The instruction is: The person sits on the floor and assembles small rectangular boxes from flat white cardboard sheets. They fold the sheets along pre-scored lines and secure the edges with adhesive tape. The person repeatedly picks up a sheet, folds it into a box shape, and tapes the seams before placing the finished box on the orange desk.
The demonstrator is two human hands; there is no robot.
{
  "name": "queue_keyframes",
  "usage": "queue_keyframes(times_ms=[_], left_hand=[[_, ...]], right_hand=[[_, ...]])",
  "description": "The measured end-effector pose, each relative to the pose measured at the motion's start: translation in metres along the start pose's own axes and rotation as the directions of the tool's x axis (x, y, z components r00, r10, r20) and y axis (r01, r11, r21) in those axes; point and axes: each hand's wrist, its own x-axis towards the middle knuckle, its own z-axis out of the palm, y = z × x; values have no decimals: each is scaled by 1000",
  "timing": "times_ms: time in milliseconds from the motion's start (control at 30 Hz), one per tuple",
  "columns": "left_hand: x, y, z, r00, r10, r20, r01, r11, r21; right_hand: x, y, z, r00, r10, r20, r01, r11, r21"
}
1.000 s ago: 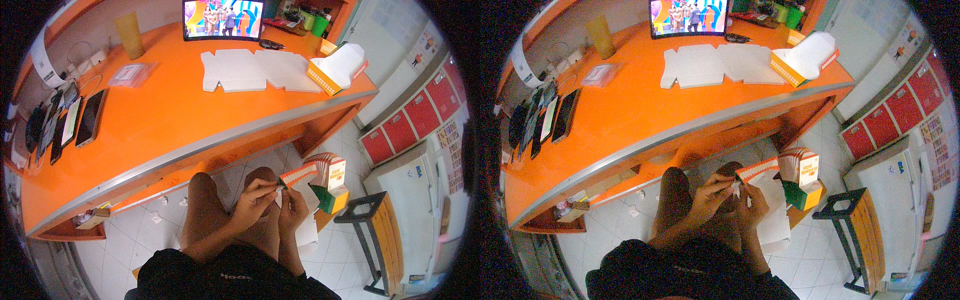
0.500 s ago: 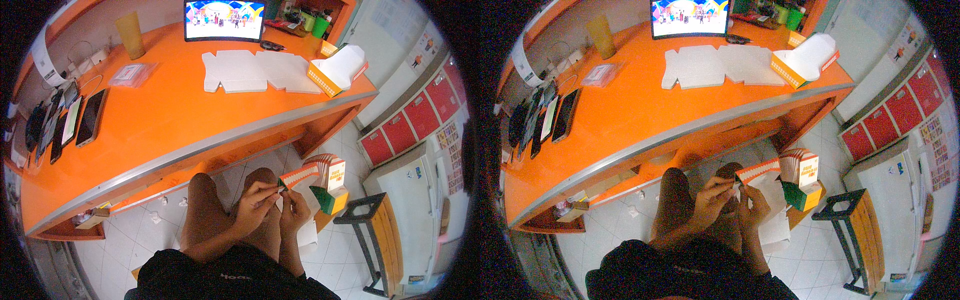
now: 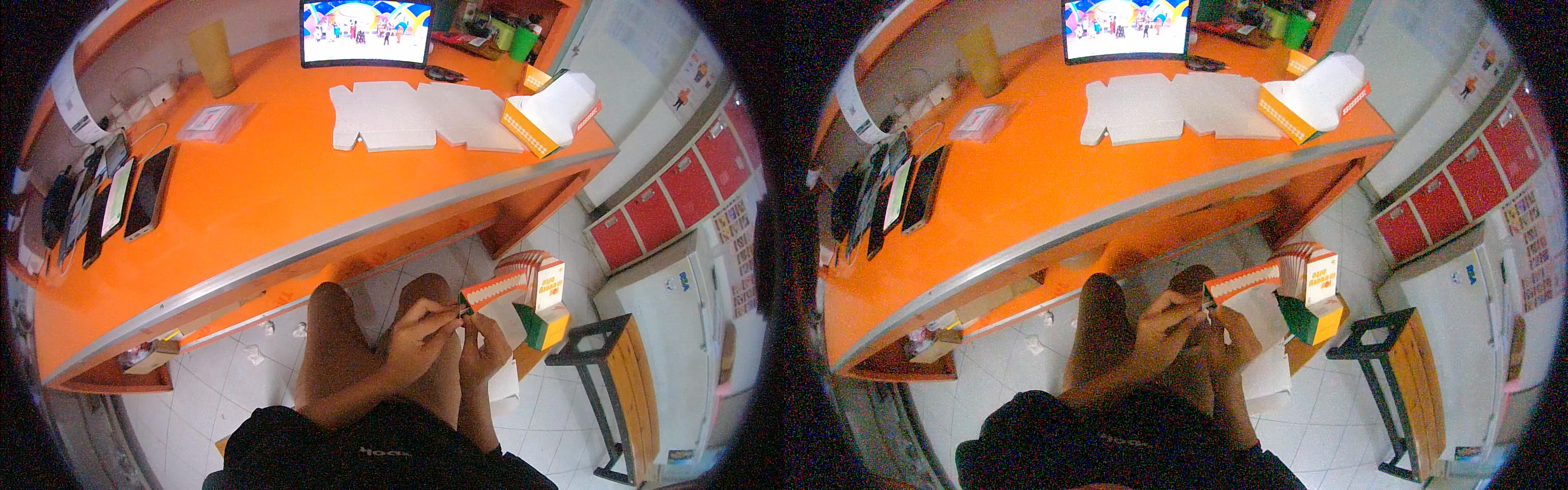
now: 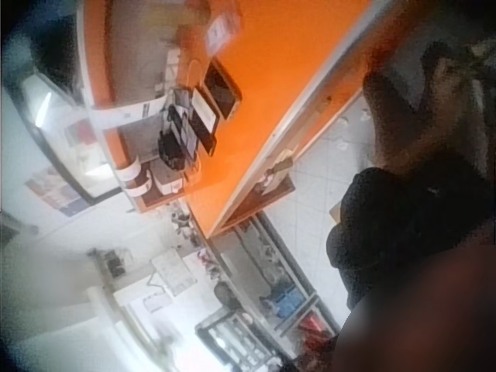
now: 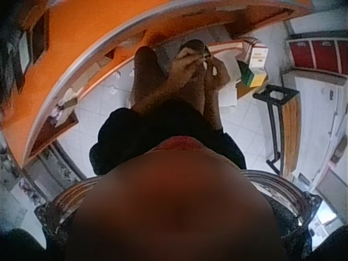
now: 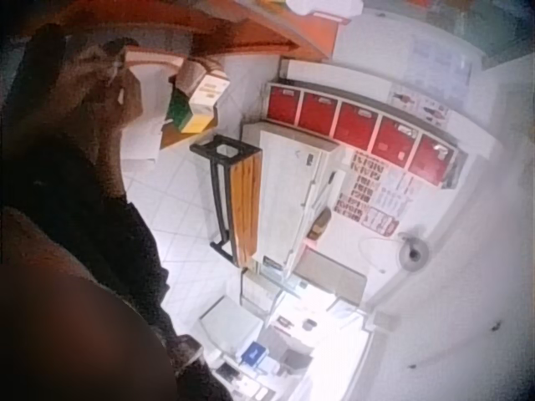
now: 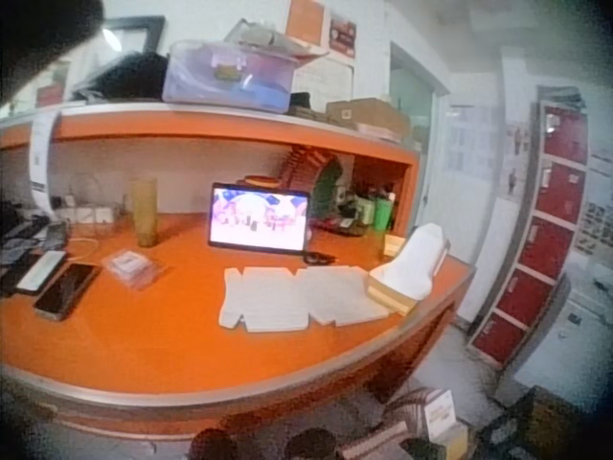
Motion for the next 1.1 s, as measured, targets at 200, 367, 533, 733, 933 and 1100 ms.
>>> queue_keyframes(times_ms=[200,367,533,733,933,1100], left_hand=[[-3,18,4,994,11,105,-29,986,167],[-9,18,16,974,37,222,-93,964,247],[-15,7,17,978,-27,206,4,994,110],[-2,5,6,965,-220,-142,215,975,-48],[5,-20,-16,976,-47,-213,68,994,91],[20,-26,-45,926,-67,-371,101,992,72]], right_hand=[[-8,8,4,996,-13,84,17,999,-42],[-16,10,7,979,179,96,-176,984,-40],[-4,3,4,987,140,84,-148,984,99],[-5,-10,7,841,412,352,-519,798,305],[-3,-17,12,844,301,443,-416,889,189],[12,-14,-8,967,25,255,104,871,-481]])
